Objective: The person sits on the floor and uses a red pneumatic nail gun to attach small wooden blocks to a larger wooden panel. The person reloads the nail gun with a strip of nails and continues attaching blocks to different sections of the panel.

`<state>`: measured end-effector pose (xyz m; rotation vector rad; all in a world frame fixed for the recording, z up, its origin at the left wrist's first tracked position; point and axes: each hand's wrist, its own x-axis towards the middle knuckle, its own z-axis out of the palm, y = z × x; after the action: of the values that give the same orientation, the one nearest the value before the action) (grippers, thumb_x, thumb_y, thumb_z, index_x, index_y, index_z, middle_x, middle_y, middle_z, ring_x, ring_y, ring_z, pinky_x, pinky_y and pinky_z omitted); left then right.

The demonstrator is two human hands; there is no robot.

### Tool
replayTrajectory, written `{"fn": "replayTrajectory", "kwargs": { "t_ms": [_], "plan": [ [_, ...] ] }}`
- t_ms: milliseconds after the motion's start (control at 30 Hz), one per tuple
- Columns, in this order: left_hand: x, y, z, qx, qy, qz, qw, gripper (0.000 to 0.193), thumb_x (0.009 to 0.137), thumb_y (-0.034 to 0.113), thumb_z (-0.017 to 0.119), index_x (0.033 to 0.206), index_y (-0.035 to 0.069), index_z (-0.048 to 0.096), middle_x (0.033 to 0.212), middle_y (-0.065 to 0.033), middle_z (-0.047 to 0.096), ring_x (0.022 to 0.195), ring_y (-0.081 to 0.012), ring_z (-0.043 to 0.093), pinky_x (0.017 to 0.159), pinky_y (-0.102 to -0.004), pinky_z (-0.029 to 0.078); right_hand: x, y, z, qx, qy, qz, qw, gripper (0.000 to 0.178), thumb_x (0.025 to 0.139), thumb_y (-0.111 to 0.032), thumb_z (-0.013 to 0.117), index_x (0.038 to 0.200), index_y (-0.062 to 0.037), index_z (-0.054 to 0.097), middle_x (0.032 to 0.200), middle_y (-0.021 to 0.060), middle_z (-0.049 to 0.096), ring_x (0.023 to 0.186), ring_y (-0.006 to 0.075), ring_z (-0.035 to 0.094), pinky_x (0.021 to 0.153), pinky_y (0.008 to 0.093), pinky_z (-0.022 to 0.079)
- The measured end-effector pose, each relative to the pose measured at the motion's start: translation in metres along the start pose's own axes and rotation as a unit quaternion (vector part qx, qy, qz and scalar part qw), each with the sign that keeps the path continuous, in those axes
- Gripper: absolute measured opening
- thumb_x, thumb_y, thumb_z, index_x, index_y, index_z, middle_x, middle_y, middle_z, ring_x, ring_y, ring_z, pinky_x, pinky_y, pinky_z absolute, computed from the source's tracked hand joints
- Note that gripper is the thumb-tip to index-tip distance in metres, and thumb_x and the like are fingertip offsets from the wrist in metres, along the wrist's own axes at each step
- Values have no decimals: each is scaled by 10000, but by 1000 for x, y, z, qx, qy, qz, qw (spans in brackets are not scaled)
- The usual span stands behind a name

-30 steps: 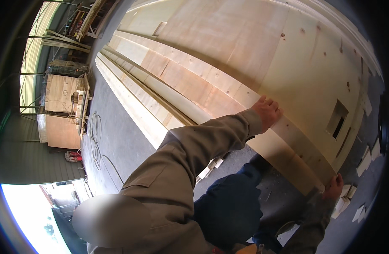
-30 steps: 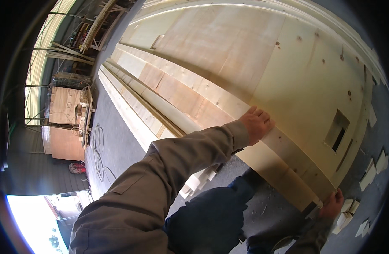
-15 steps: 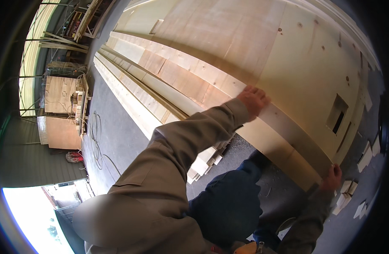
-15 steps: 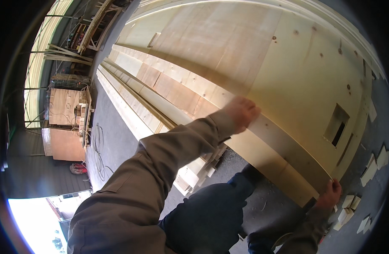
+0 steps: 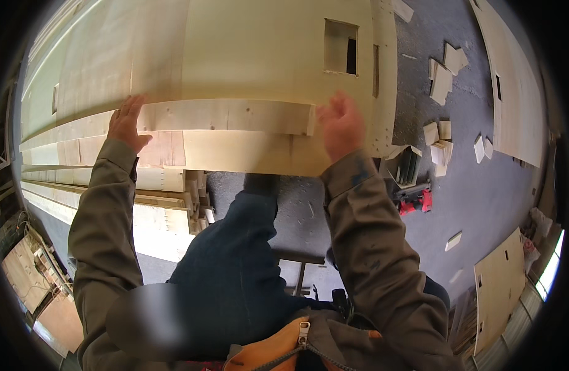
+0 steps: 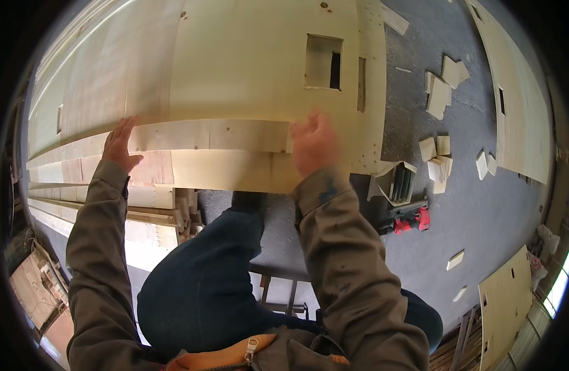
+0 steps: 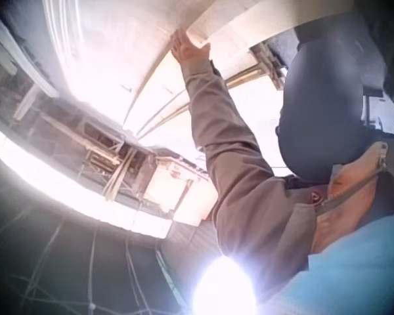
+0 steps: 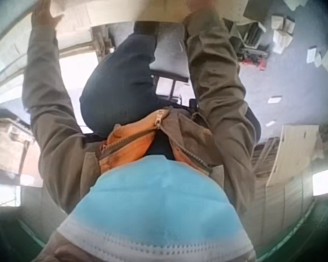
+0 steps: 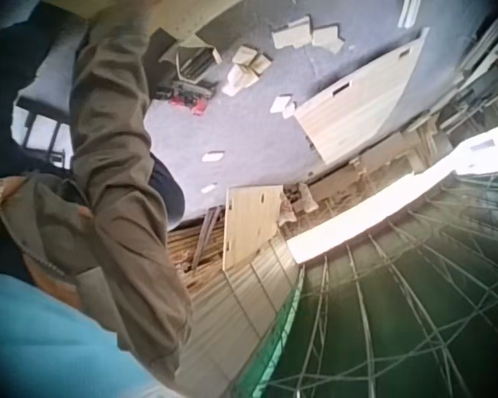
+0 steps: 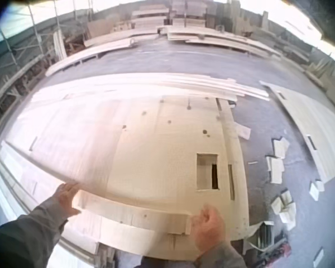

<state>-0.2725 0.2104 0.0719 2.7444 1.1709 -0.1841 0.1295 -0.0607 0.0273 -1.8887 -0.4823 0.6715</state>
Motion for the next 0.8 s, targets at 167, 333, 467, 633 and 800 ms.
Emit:
{"fn": "replayTrajectory", "kwargs": {
  "t_ms": [167, 333, 467, 633, 800],
  "plan": [
    [-3, 54, 31, -87, 37, 93, 991, 1070, 649, 240, 956, 1581, 137, 443, 1608, -154, 465, 1487, -353, 427, 1236, -501, 329, 41, 28, -97, -84, 52, -4, 995, 478, 904, -178, 787, 1291, 58, 635, 1131, 172, 746, 1011, 224, 722, 891, 355, 578],
    [11, 156, 35, -130, 10, 160, 978, 971, 687, 223, 926, 1545, 114, 486, 1577, -146, 497, 1470, -354, 448, 1234, -526, 324, 20, 86, -192, -123, 115, 45, 985, 412, 941, -98, 748, 1291, 55, 596, 990, 98, 708, 787, 131, 680, 648, 261, 532],
    [35, 204, 54, -167, 17, 191, 967, 925, 694, 211, 924, 1521, 113, 523, 1574, -132, 502, 1474, -345, 447, 1233, -531, 321, -6, 174, -294, -263, 225, 120, 930, 461, 800, -253, 812, 1144, 40, 721, 1076, 199, 751, 1005, 329, 717, 926, 432, 564],
    [43, 211, 75, -129, 22, 189, 973, 722, 799, 170, 852, 1473, 124, 598, 1565, -69, 530, 1471, -298, 461, 1239, -531, 312, -27, 210, -341, -291, 274, 209, 892, 440, 815, -235, 804, 1160, 25, 719, 1134, 213, 740, 1037, 335, 716, 909, 435, 562],
    [41, 213, 75, -112, -1, 165, 980, 679, 836, 169, 823, 1475, 112, 602, 1593, -73, 509, 1490, -295, 445, 1246, -530, 301, -9, 190, -346, -443, 224, 165, 852, 447, 824, -243, 825, 1179, 1, 705, 1050, 181, 762, 982, 323, 747, 872, 425, 586]
  ]
}}
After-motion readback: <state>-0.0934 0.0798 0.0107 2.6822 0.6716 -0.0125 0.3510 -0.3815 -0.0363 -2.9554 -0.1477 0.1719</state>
